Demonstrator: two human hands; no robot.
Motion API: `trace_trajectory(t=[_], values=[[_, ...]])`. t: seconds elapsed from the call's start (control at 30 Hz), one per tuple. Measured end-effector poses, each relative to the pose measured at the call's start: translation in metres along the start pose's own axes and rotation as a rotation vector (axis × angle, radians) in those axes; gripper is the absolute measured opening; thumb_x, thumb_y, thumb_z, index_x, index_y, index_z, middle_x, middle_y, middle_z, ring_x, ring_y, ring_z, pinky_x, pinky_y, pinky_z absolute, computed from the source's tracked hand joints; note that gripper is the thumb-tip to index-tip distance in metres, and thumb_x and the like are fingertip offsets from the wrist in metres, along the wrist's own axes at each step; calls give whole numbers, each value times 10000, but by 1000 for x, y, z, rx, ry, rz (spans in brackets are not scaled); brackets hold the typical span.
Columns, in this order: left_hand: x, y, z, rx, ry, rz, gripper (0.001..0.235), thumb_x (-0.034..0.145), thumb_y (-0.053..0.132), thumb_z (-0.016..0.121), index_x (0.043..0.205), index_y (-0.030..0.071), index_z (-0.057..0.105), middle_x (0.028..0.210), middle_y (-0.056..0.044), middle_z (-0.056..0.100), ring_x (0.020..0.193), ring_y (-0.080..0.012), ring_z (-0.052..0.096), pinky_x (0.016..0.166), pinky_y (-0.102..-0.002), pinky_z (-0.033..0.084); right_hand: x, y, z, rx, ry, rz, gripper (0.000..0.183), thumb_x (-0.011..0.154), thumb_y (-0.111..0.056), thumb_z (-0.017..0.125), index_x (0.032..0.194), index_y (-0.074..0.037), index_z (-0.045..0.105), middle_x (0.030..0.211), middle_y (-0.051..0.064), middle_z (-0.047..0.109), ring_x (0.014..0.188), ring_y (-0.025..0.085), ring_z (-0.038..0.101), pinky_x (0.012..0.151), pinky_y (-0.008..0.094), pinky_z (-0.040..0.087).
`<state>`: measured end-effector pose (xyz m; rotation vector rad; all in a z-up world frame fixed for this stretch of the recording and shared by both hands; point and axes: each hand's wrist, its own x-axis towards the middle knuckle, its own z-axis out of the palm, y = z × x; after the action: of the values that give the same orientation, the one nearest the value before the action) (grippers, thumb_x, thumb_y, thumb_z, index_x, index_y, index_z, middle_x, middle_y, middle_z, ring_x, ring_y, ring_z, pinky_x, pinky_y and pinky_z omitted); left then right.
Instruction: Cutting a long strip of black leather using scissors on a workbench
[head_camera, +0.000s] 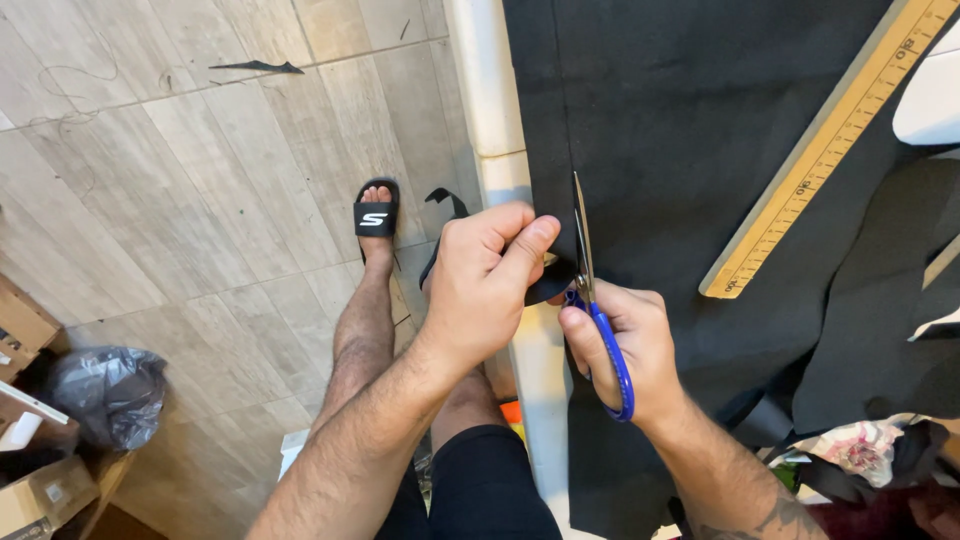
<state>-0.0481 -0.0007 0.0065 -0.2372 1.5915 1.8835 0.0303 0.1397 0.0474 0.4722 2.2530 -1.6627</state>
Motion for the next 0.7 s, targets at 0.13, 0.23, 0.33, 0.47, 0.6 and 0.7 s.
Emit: trace_trajectory(t=[0.13,0.23,0.33,0.47,0.6,0.7], values=[[1,0,-1,-4,-2,-4,419,1010,130,588,592,128,554,442,4,430,514,-90,376,514,-252,395,6,-4,-1,-30,18,-19,406,1000,-233,602,618,-97,628,376,9,482,346,137,496,405,269,452],[0,1,-1,5,-4,-5,422,1009,131,591,588,128,554,437,2,432,501,-96,381,510,-256,395,6,0,-2,-46,19,-42,356,991,-225,620,676,-67,669,396,45,489,362,165,518,418,297,463],[0,1,-2,5,1,-6,428,1008,129,592,583,131,548,430,6,426,491,-96,380,506,-253,392,0,1,-1,-17,15,-25,345,981,-239,626,682,-74,677,379,1,501,343,134,525,408,270,469],[-1,-7,-4,-69,-15,-65,419,1021,130,581,602,137,573,426,41,394,490,-59,362,500,-213,368,-5,2,-4,19,-15,-2,358,987,-310,614,708,-96,682,387,-45,534,364,112,546,457,246,496],[-1,-3,-5,-125,-24,-88,413,1025,123,567,613,144,572,442,60,394,496,-46,358,500,-197,361,-5,2,-6,33,-44,8,342,984,-312,620,736,-87,689,394,-38,542,381,105,556,473,249,504],[1,-4,-7,-76,-34,-89,423,1026,145,568,603,147,577,414,39,411,454,-71,354,470,-224,368,0,3,-6,33,-72,21,372,987,-299,601,676,-109,678,384,-48,540,368,109,536,459,255,495]])
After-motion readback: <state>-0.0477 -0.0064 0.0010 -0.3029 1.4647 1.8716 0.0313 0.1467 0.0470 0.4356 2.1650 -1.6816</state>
